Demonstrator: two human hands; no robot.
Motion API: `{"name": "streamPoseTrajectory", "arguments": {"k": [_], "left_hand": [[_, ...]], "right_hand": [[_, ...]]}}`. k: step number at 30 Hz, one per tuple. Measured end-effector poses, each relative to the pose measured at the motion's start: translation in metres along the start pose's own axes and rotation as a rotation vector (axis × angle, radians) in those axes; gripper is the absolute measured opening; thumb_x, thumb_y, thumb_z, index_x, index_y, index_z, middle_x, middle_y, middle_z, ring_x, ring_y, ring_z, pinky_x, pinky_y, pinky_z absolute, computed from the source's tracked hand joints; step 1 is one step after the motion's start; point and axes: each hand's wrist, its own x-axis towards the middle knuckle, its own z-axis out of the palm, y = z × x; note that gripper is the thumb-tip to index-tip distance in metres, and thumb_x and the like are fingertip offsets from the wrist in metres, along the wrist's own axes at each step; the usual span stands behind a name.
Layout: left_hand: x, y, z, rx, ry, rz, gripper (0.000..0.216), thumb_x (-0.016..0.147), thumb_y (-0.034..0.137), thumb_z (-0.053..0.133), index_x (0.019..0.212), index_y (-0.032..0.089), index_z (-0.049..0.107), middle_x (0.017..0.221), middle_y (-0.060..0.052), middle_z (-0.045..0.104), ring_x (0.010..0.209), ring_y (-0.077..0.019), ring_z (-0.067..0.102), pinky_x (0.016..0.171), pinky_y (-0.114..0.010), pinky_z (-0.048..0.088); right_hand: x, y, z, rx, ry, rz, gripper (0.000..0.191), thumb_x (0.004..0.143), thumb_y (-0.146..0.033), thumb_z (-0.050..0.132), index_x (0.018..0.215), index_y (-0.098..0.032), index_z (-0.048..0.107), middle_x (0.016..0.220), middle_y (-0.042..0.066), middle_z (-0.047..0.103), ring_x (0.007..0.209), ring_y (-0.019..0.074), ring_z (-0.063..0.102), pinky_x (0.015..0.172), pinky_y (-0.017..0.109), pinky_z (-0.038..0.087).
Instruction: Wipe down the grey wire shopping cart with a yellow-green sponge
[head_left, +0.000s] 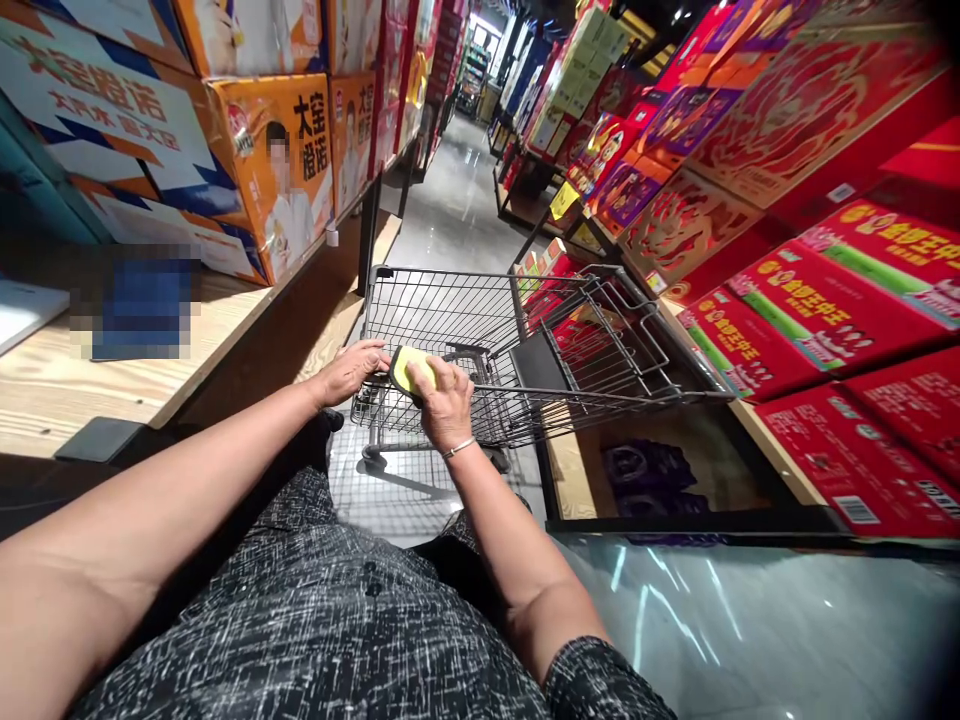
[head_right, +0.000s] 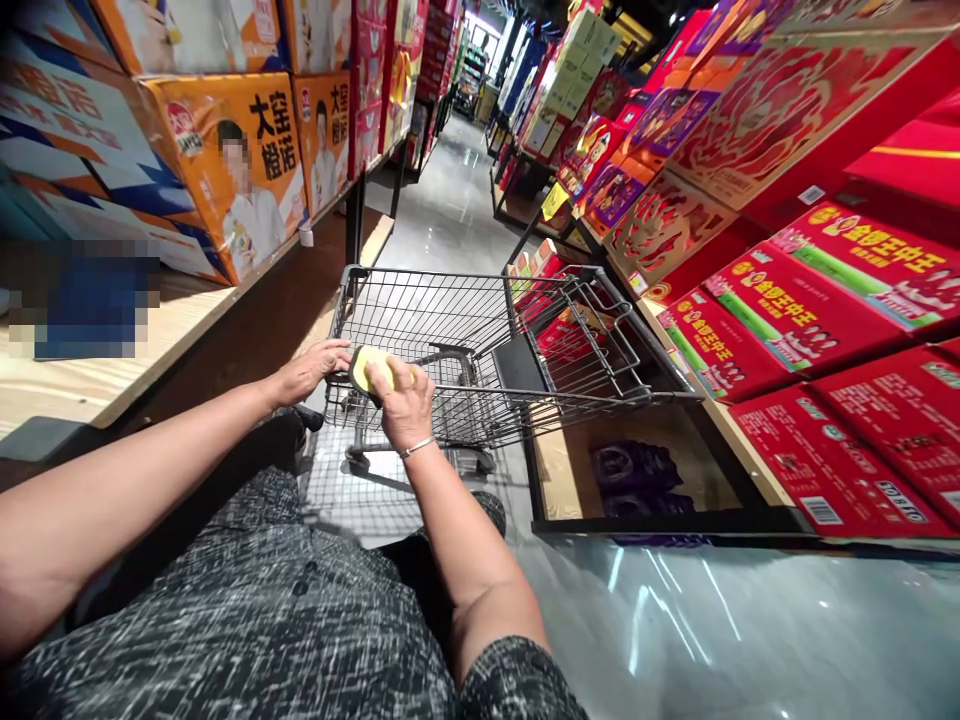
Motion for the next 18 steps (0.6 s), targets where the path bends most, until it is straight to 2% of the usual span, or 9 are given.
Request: {"name": "streamPoseTrajectory", "arguments": {"k": [3, 6, 10, 12, 13, 15, 18], "left_hand": [[0.0, 0.0, -0.003, 0.075, -0.032, 0.021, 0.06, 0.099, 0.06, 0.022, 0.101, 0.023, 0.07, 0.12, -0.004, 0.068, 0.14, -0.0252, 0.036, 0.118, -0.048, 0.027], [0.001, -0.001, -0.008, 0.147, -0.032, 0.001, 0.048, 0.097, 0.054, 0.033, 0.097, 0.025, 0.071, 0.12, -0.004, 0.068, 0.14, -0.0285, 0.037, 0.114, -0.054, 0.027], [0.003, 0.0, -0.01, 0.2, -0.037, -0.007, 0.039, 0.096, 0.048, 0.038, 0.103, 0.027, 0.071, 0.123, -0.003, 0.069, 0.14, -0.0299, 0.039, 0.111, -0.056, 0.025], [0.003, 0.006, -0.009, 0.244, 0.024, -0.001, 0.035, 0.095, 0.044, 0.042, 0.111, 0.027, 0.069, 0.125, -0.004, 0.068, 0.139, -0.0294, 0.04, 0.112, -0.055, 0.023], [0.004, 0.011, -0.008, 0.27, 0.061, 0.001, 0.034, 0.094, 0.042, 0.044, 0.115, 0.027, 0.067, 0.127, -0.005, 0.067, 0.138, -0.0289, 0.041, 0.113, -0.053, 0.023], [0.003, 0.021, -0.006, 0.306, 0.085, 0.001, 0.036, 0.093, 0.038, 0.045, 0.122, 0.025, 0.064, 0.129, -0.006, 0.065, 0.133, -0.027, 0.047, 0.112, -0.049, 0.026], [0.003, 0.034, -0.005, 0.302, -0.033, -0.003, 0.04, 0.095, 0.038, 0.041, 0.128, 0.023, 0.06, 0.126, -0.006, 0.066, 0.121, -0.0233, 0.056, 0.113, -0.045, 0.027]], "right_hand": [[-0.005, 0.028, -0.01, -0.06, 0.032, 0.017, 0.054, 0.093, -0.015, 0.053, 0.141, -0.038, 0.051, 0.143, 0.007, 0.048, 0.121, 0.026, 0.037, 0.095, 0.04, 0.037], [-0.031, 0.08, -0.023, -0.14, 0.101, 0.108, 0.051, 0.09, -0.012, 0.053, 0.136, -0.033, 0.057, 0.138, 0.009, 0.05, 0.118, 0.025, 0.039, 0.094, 0.039, 0.037], [-0.065, 0.165, -0.052, -0.288, 0.169, 0.436, 0.058, 0.078, -0.011, 0.053, 0.134, -0.03, 0.058, 0.135, 0.009, 0.05, 0.116, 0.0279, 0.04, 0.093, 0.044, 0.036], [-0.072, 0.193, -0.062, -0.305, 0.233, 0.609, 0.063, 0.072, -0.011, 0.053, 0.132, -0.028, 0.058, 0.132, 0.01, 0.05, 0.115, 0.0294, 0.039, 0.092, 0.046, 0.036], [-0.072, 0.199, -0.064, -0.288, 0.27, 0.664, 0.063, 0.07, -0.011, 0.053, 0.131, -0.026, 0.059, 0.13, 0.01, 0.05, 0.113, 0.0294, 0.04, 0.092, 0.046, 0.036], [-0.068, 0.192, -0.058, -0.219, 0.329, 0.688, 0.061, 0.068, -0.011, 0.053, 0.128, -0.021, 0.06, 0.124, 0.012, 0.05, 0.11, 0.0282, 0.043, 0.093, 0.046, 0.036], [-0.055, 0.144, -0.032, -0.082, 0.353, 0.552, 0.059, 0.07, -0.011, 0.055, 0.128, -0.02, 0.058, 0.121, 0.013, 0.049, 0.11, 0.027, 0.046, 0.096, 0.046, 0.037]]}}
